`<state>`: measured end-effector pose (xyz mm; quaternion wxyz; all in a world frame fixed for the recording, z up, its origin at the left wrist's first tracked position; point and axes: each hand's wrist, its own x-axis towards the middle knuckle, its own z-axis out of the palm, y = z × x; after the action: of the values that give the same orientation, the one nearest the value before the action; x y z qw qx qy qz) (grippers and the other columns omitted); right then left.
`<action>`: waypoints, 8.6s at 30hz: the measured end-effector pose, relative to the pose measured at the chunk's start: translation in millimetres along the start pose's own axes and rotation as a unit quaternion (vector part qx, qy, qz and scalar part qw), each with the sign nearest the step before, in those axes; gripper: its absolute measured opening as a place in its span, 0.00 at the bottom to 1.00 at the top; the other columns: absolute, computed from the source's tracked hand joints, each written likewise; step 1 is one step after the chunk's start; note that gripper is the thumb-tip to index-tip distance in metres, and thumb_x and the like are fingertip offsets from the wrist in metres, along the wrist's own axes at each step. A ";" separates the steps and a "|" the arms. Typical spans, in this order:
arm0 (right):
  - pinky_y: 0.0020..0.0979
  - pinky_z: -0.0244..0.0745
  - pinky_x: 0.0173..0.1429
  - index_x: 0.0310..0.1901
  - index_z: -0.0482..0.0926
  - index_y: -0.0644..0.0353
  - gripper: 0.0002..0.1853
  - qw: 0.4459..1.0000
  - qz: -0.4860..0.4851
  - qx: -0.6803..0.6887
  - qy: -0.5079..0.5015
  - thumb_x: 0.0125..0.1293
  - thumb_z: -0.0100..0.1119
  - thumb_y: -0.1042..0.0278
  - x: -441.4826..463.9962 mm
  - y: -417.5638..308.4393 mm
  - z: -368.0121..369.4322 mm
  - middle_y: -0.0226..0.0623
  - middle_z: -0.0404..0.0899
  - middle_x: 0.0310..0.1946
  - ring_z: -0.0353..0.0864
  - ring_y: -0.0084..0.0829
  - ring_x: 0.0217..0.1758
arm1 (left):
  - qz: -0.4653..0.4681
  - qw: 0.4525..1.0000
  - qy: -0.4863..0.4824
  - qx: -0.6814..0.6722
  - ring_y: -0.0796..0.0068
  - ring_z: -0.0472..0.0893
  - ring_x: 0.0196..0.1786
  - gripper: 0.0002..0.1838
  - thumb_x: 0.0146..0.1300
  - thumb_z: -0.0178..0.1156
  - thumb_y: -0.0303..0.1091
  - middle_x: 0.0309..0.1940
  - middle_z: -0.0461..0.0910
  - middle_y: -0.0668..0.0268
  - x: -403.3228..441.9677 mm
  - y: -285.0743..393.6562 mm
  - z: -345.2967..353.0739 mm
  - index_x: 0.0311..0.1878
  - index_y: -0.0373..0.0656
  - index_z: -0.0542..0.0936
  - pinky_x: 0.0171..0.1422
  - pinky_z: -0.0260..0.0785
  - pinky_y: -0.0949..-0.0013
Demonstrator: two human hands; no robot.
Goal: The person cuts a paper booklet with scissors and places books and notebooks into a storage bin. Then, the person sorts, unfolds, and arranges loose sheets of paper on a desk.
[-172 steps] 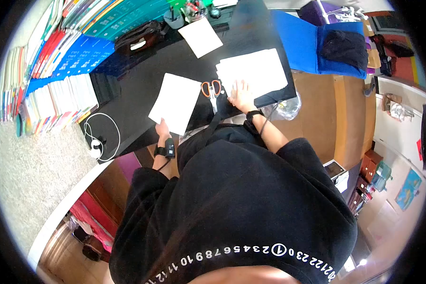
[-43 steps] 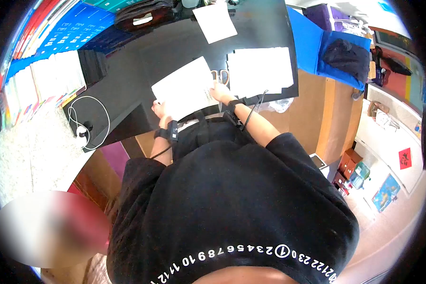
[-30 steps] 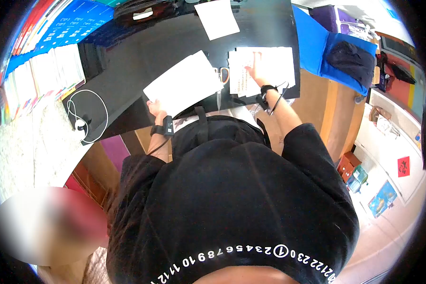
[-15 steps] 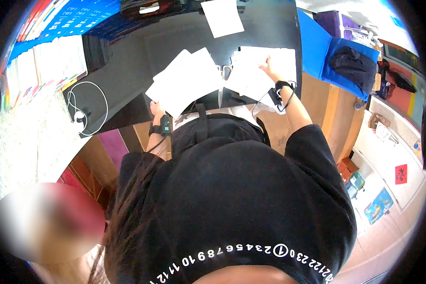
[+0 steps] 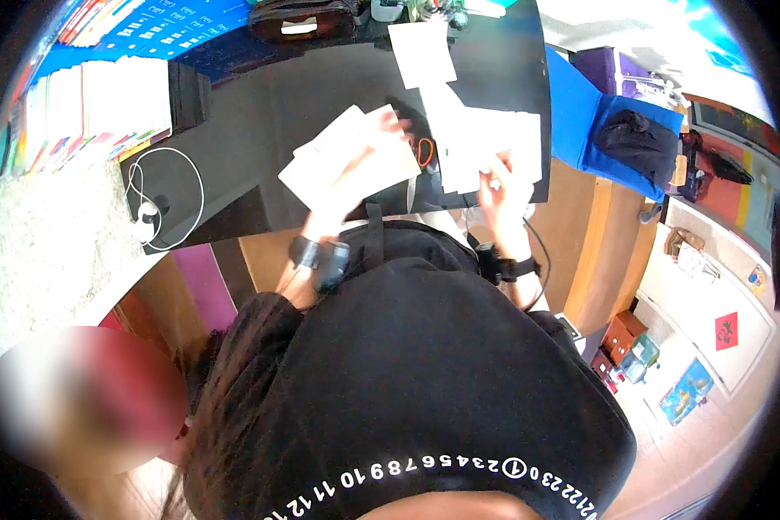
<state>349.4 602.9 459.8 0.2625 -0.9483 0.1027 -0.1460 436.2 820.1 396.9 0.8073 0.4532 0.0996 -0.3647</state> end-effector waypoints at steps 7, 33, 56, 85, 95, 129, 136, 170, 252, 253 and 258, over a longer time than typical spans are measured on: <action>0.32 0.69 0.34 0.45 0.79 0.59 0.21 0.999 -0.046 0.002 -0.003 0.44 0.65 0.76 -13.5 -52.0 30.0 0.37 0.71 0.28 0.73 0.36 0.30 | 0.010 0.994 -0.076 0.075 0.82 0.72 0.40 0.14 0.67 0.47 0.36 0.40 0.74 0.69 -14.3 4.4 56.6 0.49 0.38 0.74 0.42 0.68 0.76; 0.33 0.54 0.70 0.69 0.53 0.66 0.34 0.817 0.223 0.515 -0.129 0.65 0.55 0.66 18.4 -99.1 -11.3 0.45 0.58 0.68 0.57 0.35 0.70 | 0.428 0.684 -0.032 0.590 0.55 0.65 0.66 0.28 0.61 0.55 0.34 0.64 0.64 0.52 -39.1 55.6 58.5 0.67 0.46 0.65 0.66 0.61 0.55; 0.31 0.66 0.63 0.58 0.68 0.69 0.23 0.802 0.345 0.486 -0.042 0.59 0.44 0.83 -25.4 -18.7 -45.6 0.42 0.74 0.55 0.73 0.31 0.58 | -0.063 0.839 0.441 0.312 0.54 0.71 0.56 0.30 0.48 0.66 0.36 0.51 0.68 0.50 -15.9 -118.4 -225.6 0.54 0.34 0.67 0.60 0.65 0.60; 0.29 0.63 0.64 0.58 0.65 0.71 0.23 0.791 0.381 0.471 -0.079 0.59 0.48 0.83 -50.1 -40.3 -0.5 0.43 0.73 0.55 0.72 0.30 0.58 | 0.024 0.819 0.412 0.398 0.54 0.81 0.41 0.11 0.57 0.58 0.36 0.37 0.81 0.54 16.4 -117.6 -182.7 0.35 0.38 0.76 0.46 0.72 0.57; 0.32 0.62 0.65 0.66 0.58 0.71 0.31 0.822 0.392 0.382 -0.158 0.61 0.54 0.76 -43.3 -65.5 20.3 0.47 0.69 0.59 0.70 0.34 0.60 | 0.184 0.760 0.408 0.471 0.49 0.80 0.31 0.05 0.59 0.52 0.29 0.27 0.79 0.49 -25.4 -74.3 -249.6 0.35 0.38 0.74 0.34 0.68 0.56; 0.38 0.65 0.63 0.58 0.69 0.68 0.25 0.896 0.314 0.139 -0.282 0.65 0.50 0.59 -86.5 66.3 272.9 0.56 0.73 0.54 0.71 0.47 0.60 | 0.061 0.812 0.338 0.472 0.65 0.77 0.34 0.06 0.58 0.55 0.29 0.28 0.76 0.58 -15.6 -99.2 -243.5 0.37 0.38 0.75 0.43 0.68 0.63; 0.42 0.66 0.60 0.52 0.72 0.68 0.21 0.919 0.278 0.049 -0.274 0.62 0.49 0.62 -93.6 69.2 286.2 0.59 0.74 0.49 0.73 0.51 0.55 | 0.038 0.785 0.479 0.391 0.69 0.78 0.39 0.21 0.51 0.65 0.31 0.36 0.78 0.60 0.0 -134.6 -253.2 0.46 0.34 0.72 0.47 0.70 0.67; 0.29 0.74 0.48 0.32 0.82 0.63 0.10 0.874 0.131 0.404 -0.238 0.50 0.51 0.78 -41.7 35.9 215.3 0.38 0.83 0.33 0.81 0.32 0.41 | 0.121 0.967 0.191 0.120 0.64 0.68 0.61 0.04 0.45 0.58 0.21 0.47 0.77 0.58 -49.1 -46.5 -177.6 0.27 0.40 0.75 0.66 0.56 0.63; 0.24 0.71 0.39 0.46 0.72 0.59 0.12 0.436 0.238 0.866 0.064 0.66 0.50 0.61 -48.0 -48.3 25.0 0.30 0.73 0.36 0.74 0.24 0.36 | 0.012 0.971 -0.230 -0.064 0.77 0.77 0.49 0.20 0.72 0.46 0.47 0.47 0.77 0.65 -72.4 98.3 138.5 0.55 0.40 0.72 0.53 0.70 0.71; 0.23 0.71 0.38 0.46 0.72 0.58 0.12 0.436 0.236 0.866 0.068 0.66 0.50 0.61 -48.2 -45.3 24.9 0.30 0.73 0.36 0.73 0.24 0.36 | 0.006 0.970 -0.235 -0.066 0.75 0.76 0.56 0.22 0.72 0.46 0.46 0.54 0.76 0.63 -71.3 97.2 136.7 0.59 0.39 0.70 0.59 0.68 0.69; 0.22 0.71 0.34 0.45 0.71 0.57 0.12 0.389 0.241 0.885 0.088 0.68 0.47 0.59 -45.6 -35.2 33.4 0.28 0.72 0.33 0.72 0.22 0.33 | 0.031 0.958 -0.285 0.016 0.76 0.81 0.38 0.12 0.69 0.51 0.37 0.37 0.82 0.62 -60.8 93.5 129.4 0.42 0.38 0.76 0.44 0.74 0.71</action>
<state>321.9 660.5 440.8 0.9674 -0.0985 0.1623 -0.1678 434.3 776.6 562.0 0.8058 0.3462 -0.1540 -0.4551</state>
